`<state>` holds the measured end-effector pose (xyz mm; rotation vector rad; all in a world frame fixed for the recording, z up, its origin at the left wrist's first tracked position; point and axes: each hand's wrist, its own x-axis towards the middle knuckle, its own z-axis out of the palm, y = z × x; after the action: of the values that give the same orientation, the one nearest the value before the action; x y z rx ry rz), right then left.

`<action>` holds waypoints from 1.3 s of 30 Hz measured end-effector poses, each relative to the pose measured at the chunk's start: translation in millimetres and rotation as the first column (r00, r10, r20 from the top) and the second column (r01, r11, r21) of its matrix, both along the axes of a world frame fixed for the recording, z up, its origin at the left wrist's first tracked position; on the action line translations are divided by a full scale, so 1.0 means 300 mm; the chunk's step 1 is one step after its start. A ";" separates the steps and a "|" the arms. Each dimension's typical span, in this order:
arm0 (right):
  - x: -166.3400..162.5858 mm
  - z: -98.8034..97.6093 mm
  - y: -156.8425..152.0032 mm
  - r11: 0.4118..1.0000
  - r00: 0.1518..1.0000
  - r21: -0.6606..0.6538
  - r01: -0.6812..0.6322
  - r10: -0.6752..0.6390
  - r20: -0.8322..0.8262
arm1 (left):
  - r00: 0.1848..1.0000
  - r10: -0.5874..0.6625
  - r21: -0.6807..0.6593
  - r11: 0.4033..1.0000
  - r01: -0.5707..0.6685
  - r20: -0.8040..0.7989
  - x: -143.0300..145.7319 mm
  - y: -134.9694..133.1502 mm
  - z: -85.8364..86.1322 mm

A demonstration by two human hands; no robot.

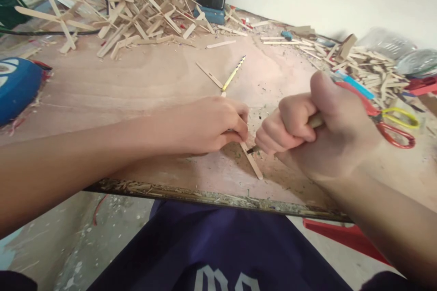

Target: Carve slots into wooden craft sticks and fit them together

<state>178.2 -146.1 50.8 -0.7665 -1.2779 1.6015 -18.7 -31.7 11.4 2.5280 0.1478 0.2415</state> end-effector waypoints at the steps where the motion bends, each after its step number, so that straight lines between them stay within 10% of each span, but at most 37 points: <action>1: 0.007 -0.007 0.011 1.000 0.999 -0.019 0.006 -0.006 -0.040 | 1.000 0.003 -0.004 1.000 -0.003 0.011 0.000 0.000 -0.002; 39: -0.005 0.021 0.003 0.998 0.991 0.061 0.007 -0.015 0.137 | 1.000 0.005 0.011 1.000 -0.005 -0.022 0.010 -0.003 0.003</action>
<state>176.8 -145.2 56.9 -0.8560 -1.4115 1.5155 -15.7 -32.6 12.3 2.5425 0.1619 0.2171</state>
